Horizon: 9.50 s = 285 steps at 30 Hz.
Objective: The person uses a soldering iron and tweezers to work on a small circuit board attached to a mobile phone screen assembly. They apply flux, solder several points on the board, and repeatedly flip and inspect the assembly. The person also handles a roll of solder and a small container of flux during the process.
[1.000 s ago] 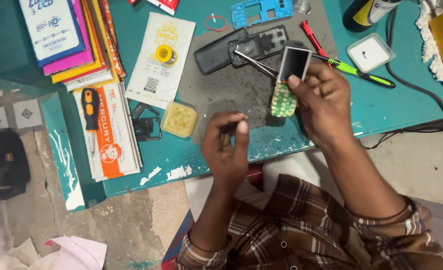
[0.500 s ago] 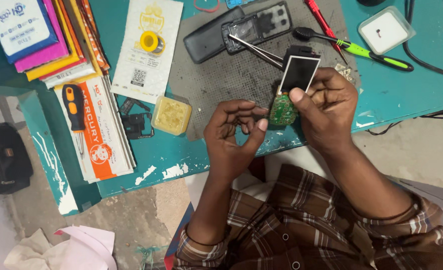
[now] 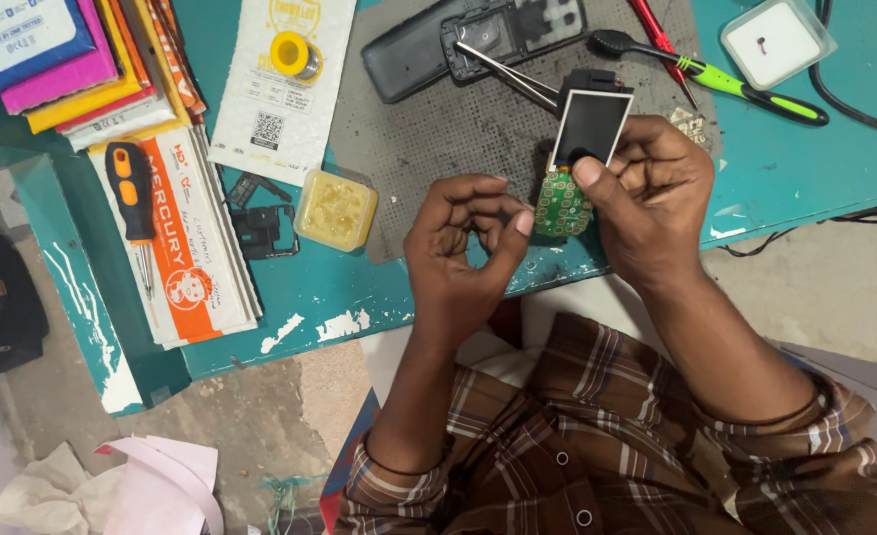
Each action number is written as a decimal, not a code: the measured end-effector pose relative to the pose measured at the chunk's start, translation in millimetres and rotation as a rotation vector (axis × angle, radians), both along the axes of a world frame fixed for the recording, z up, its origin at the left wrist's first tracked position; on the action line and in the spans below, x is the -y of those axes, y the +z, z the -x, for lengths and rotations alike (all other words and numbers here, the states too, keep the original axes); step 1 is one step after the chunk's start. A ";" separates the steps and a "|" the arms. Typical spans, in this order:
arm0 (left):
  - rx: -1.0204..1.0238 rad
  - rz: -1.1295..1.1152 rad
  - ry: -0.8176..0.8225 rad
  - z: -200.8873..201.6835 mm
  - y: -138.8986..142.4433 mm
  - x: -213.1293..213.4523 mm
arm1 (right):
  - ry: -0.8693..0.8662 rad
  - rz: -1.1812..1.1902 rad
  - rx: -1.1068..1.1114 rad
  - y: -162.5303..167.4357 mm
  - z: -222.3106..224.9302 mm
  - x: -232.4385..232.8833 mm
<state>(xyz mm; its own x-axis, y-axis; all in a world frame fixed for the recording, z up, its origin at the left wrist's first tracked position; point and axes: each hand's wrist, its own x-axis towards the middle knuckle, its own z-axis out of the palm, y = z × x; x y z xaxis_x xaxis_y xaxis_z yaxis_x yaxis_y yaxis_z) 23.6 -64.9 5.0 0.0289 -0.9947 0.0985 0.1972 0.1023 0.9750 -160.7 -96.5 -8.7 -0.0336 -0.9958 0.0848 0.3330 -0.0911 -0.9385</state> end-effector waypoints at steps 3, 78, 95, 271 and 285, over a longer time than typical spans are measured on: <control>-0.019 0.005 -0.020 -1.4 0.1 -0.1 | 0.015 -0.007 0.041 -0.5 0.5 0.7; -0.054 -0.046 -0.059 -3.8 1.7 1.0 | 0.029 0.062 -0.046 -3.7 0.5 0.4; -0.077 0.004 -0.034 -4.7 0.0 3.6 | 0.032 0.025 -0.020 -0.3 0.2 1.9; -0.343 -0.026 -0.342 -17.8 12.4 -3.1 | 0.313 0.866 -1.030 104.3 16.6 2.5; 0.036 0.127 -0.397 -31.8 59.7 -5.5 | 0.168 1.087 -1.051 92.8 32.6 -11.9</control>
<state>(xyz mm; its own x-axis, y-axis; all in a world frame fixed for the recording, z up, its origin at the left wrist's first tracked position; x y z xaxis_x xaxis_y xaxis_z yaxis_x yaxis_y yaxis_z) 55.4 -59.4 64.7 -0.3604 -0.9077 0.2148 0.2119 0.1446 0.9665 -193.4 -84.6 84.1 0.6113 -0.4226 0.6691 -0.3465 -0.9031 -0.2538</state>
